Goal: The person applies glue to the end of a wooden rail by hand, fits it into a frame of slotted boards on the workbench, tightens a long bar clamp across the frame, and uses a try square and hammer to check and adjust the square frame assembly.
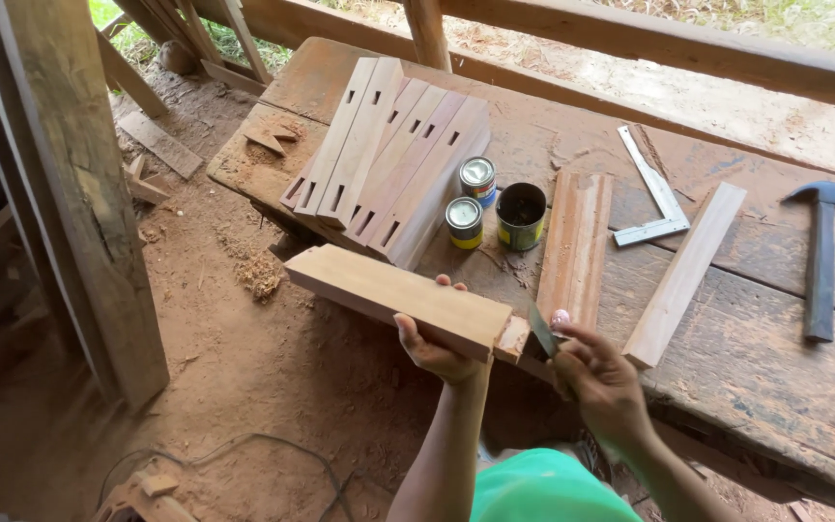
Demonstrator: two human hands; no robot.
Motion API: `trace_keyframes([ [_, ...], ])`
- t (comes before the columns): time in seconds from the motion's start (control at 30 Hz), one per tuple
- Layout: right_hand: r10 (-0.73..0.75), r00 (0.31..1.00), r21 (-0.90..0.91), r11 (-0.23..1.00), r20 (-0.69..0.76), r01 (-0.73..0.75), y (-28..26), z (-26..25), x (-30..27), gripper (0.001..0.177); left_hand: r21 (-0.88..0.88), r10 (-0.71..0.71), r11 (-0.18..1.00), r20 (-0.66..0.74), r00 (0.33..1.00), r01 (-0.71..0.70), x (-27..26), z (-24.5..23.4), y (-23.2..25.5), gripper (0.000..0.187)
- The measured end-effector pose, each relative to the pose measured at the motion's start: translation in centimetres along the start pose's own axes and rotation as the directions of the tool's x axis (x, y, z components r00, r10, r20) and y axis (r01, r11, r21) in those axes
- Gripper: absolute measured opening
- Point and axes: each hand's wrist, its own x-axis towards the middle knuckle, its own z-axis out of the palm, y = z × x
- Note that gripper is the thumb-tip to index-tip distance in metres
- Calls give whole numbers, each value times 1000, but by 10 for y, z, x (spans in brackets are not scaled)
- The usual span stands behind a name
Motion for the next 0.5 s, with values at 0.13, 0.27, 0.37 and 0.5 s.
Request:
trace_keyframes([
  [0.13, -66, 997, -197, 979, -37, 57, 14, -1, -3, 34, -78, -63, 995, -32, 998, 60, 0, 10, -4, 64],
  [0.27, -329, 925, -535, 756, 188, 378, 5, -23, -10, 34, -40, 59, 997, -16, 998, -59, 4, 1, -7, 59],
  [0.37, -263, 928, -658, 653, 266, 374, 11, -60, -14, 27, -40, 106, 993, -23, 994, -107, 10, 4, -4, 60],
  [0.5, -33, 997, -705, 705, 74, 76, 9, -115, -26, 42, -20, 140, 990, -67, 988, -142, 12, 4, 2, 64],
])
